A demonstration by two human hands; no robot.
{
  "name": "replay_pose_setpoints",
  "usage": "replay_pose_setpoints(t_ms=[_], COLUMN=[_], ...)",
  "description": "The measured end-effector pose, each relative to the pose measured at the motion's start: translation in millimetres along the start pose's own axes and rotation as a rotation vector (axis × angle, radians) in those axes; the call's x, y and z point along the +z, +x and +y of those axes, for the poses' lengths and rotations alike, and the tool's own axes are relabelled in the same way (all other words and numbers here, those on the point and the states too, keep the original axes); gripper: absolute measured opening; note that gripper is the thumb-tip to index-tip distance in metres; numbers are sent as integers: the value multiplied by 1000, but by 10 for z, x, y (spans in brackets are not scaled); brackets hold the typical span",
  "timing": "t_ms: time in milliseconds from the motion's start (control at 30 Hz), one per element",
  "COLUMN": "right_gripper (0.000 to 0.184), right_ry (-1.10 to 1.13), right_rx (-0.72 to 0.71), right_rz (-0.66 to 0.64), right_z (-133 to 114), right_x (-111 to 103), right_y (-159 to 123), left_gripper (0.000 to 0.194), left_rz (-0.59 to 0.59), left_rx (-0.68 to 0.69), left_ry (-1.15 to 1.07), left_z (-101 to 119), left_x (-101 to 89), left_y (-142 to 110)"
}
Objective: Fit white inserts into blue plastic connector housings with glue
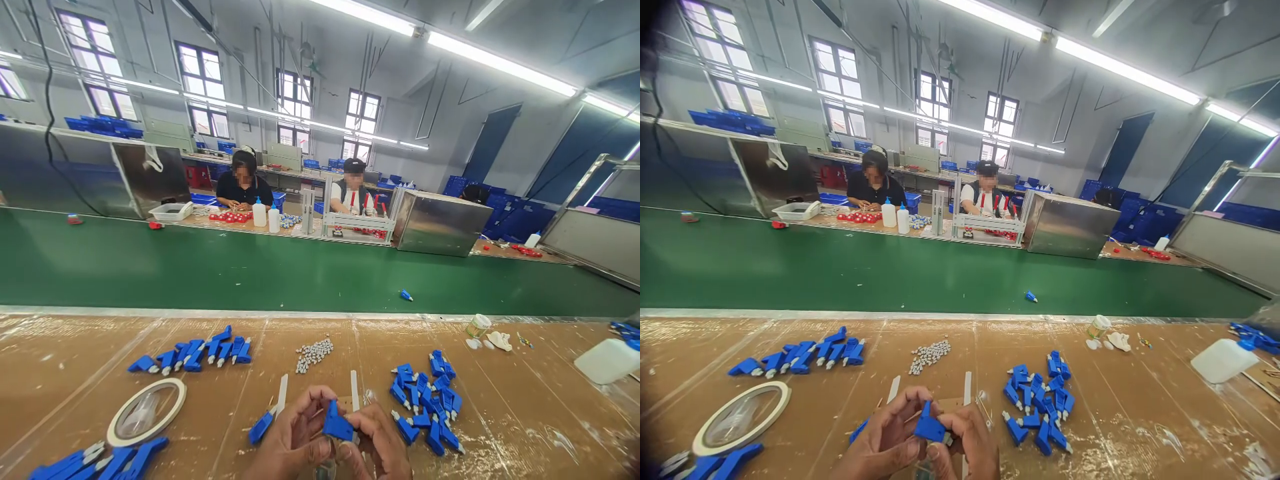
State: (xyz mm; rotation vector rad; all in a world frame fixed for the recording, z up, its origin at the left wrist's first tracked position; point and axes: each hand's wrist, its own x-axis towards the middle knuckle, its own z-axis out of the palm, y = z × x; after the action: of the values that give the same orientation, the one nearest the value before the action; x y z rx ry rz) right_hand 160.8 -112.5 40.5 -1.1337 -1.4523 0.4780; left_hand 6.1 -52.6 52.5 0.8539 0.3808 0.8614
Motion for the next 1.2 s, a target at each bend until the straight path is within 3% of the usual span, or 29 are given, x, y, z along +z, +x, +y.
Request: replay_pose_setpoints(t_ms=[100, 167, 233, 433, 567, 667, 867, 1000, 1200], right_gripper=[32, 32, 28, 22, 25, 30, 15, 18, 21], right_ry=[-162, -204, -217, -216, -413, -499, -562, -512, -449], right_rx=[-171, -192, -175, 99, 163, 134, 24, -44, 0], right_rz=[-247, -392, -476, -314, -537, -620, -630, -590, -585], right_z=[-85, -158, -204, -27, 105, 142, 152, 135, 159], right_x=[-174, -238, -256, -198, -69, 74, 201, 65, -154], right_y=[105, 175, 214, 150, 99, 74, 108, 177, 154], left_gripper=[46, 44, 41, 37, 32, 25, 17, 9, 6], left_rz=[-105, -146, -146, 108, 253, 315, 319, 317, 321], left_rx=[-196, -368, -457, -381, -318, -297, -329, -330, -367], left_ry=[40, 57, 76, -76, -226, -264, -303, -327, -348], left_z=[75, 94, 104, 326, 471, 437, 313, 291, 229], left_x=[-49, -71, -76, -104, -248, -350, -448, -488, -490], left_y=[-39, -49, -59, -84, -43, -24, -46, -45, 8])
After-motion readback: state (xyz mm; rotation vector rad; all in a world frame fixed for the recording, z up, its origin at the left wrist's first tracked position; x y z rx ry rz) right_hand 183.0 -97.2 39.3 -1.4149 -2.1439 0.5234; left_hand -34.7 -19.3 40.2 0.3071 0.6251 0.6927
